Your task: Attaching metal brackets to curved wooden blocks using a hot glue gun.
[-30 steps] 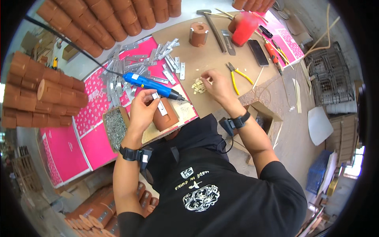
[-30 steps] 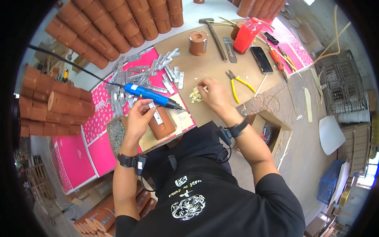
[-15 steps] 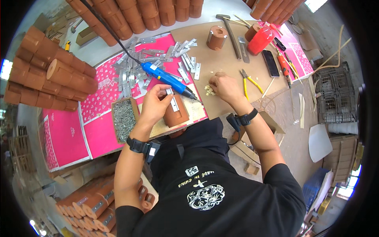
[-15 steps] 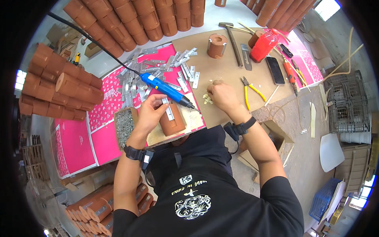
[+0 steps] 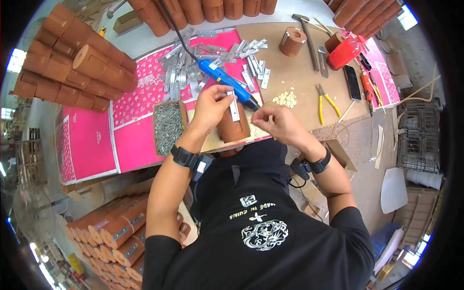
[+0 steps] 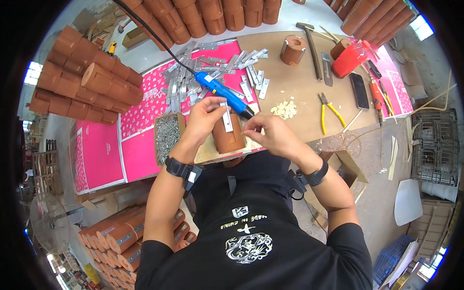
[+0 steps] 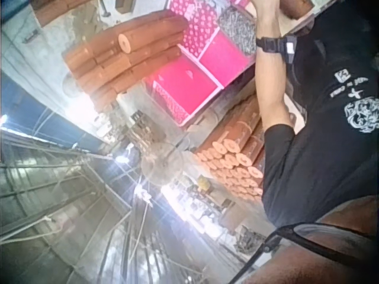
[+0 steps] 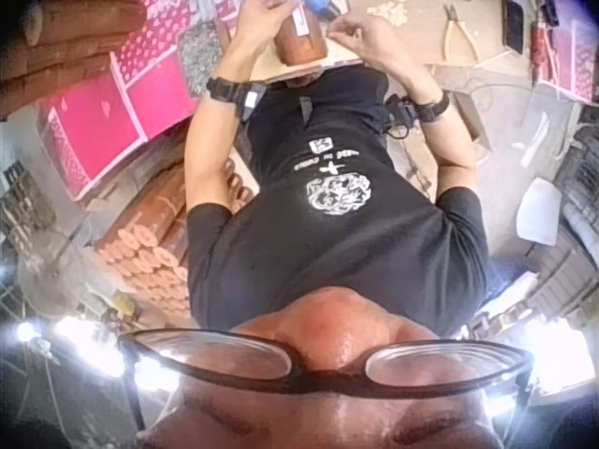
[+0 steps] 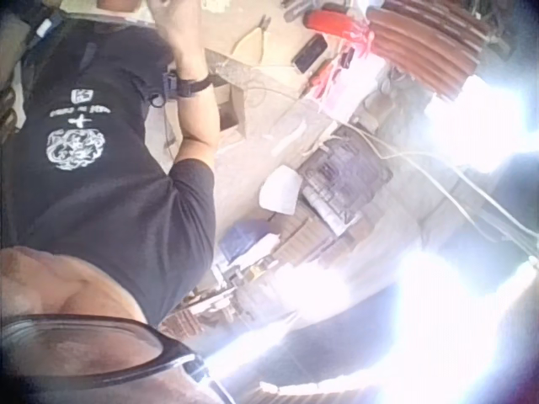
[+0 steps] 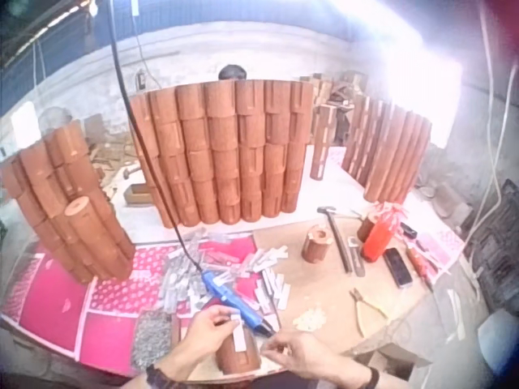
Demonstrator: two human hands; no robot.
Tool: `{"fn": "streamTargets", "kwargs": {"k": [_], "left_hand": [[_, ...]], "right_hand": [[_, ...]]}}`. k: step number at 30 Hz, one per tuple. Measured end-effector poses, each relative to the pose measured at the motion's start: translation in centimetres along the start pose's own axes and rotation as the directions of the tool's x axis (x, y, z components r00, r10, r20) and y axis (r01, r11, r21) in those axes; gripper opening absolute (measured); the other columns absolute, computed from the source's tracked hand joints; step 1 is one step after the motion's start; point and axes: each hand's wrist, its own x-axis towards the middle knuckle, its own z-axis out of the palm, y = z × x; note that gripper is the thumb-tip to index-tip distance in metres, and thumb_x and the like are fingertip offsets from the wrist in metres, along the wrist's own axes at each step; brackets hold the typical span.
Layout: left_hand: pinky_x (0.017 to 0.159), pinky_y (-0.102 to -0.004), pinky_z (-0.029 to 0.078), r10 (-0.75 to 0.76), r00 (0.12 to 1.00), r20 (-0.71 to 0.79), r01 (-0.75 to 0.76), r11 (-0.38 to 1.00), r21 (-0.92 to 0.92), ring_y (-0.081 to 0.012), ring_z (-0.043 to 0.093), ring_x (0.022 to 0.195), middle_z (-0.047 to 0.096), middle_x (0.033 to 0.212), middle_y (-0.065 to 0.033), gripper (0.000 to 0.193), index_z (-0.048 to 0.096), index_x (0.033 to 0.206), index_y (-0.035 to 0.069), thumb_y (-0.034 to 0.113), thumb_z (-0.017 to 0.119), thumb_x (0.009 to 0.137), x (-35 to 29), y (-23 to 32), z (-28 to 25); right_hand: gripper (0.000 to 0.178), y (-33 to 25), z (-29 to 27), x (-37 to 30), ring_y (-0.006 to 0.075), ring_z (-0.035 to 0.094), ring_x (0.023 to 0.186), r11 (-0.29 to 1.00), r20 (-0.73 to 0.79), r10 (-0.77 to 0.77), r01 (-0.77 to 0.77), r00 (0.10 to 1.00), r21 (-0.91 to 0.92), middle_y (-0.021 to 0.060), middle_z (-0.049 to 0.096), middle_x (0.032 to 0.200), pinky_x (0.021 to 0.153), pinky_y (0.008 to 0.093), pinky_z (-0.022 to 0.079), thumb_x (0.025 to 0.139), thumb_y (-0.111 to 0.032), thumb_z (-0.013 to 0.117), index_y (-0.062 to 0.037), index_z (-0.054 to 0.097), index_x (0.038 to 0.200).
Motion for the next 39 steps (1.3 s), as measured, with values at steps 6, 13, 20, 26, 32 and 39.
{"fn": "streamTargets", "kwargs": {"k": [6,13,20,26,32,39], "left_hand": [[0.083,-0.0278,0.054,0.002,0.998,-0.063,-0.008,0.995,-0.102,-0.0162,0.069,0.093,0.072,0.101,-0.0131,0.026,0.063,0.117,-0.004,0.008,0.067,0.094,-0.1,0.8,0.2],[0.081,-0.0255,0.053,0.018,0.998,-0.067,-0.023,0.997,-0.073,-0.0125,0.067,0.091,0.072,0.101,-0.0106,0.025,0.065,0.115,-0.004,0.009,0.067,0.094,-0.9,0.3,-0.7],[0.078,-0.0249,0.053,0.059,0.998,-0.028,-0.061,0.997,-0.048,-0.0132,0.069,0.089,0.073,0.099,-0.0110,0.019,0.066,0.109,-0.004,0.007,0.067,0.093,-1.8,-0.5,0.4],[0.078,-0.0284,0.054,0.130,0.991,-0.027,-0.123,0.977,0.172,-0.0162,0.069,0.087,0.073,0.096,-0.0110,0.019,0.066,0.106,-0.003,0.008,0.068,0.091,-2.4,-0.6,0.7],[0.078,-0.0308,0.054,0.369,0.929,-0.044,-0.293,0.801,0.523,-0.0173,0.068,0.084,0.072,0.091,-0.0081,0.021,0.068,0.104,0.001,0.013,0.072,0.088,-2.2,-2.1,0.4],[0.077,-0.0295,0.054,0.128,0.987,-0.092,-0.089,0.935,0.344,-0.0139,0.068,0.085,0.072,0.090,-0.0096,0.024,0.069,0.104,0.000,0.016,0.073,0.087,-2.6,-2.8,0.3]], "right_hand": [[0.009,-1.2,2.5,0.9,0.0299,0.064,0.078,0.965,0.080,-0.165,0.178,0.983,-0.195,0.0113,0.065,0.084,0.071,0.0392,0.051,0.085,-0.011,0.071,-0.0023,0.069,0.087],[0.010,-1.0,3.8,0.4,0.0333,0.064,0.079,0.905,0.004,-0.312,0.298,0.950,-0.304,0.0128,0.065,0.087,0.071,0.0416,0.052,0.083,-0.008,0.070,-0.0041,0.072,0.092],[0.015,0.5,1.6,-1.1,0.0305,0.066,0.077,0.991,-0.147,-0.078,0.059,0.986,-0.124,0.0152,0.068,0.089,0.069,0.0369,0.052,0.087,-0.005,0.065,-0.0022,0.073,0.099],[0.017,1.8,1.0,-1.7,0.0299,0.066,0.076,0.994,-0.123,0.032,-0.044,0.992,-0.100,0.0166,0.069,0.093,0.068,0.0370,0.052,0.087,-0.008,0.063,-0.0022,0.073,0.100],[0.019,3.2,0.9,0.3,0.0305,0.067,0.079,0.989,-0.177,0.037,-0.061,0.984,-0.134,0.0169,0.069,0.094,0.074,0.0390,0.053,0.087,-0.011,0.065,-0.0030,0.073,0.102],[0.039,4.0,2.8,7.6,0.0358,0.066,0.098,0.964,-0.242,-0.183,0.125,0.953,-0.237,0.0204,0.067,0.106,0.087,0.0426,0.052,0.083,-0.022,0.072,-0.0008,0.065,0.116]]}}
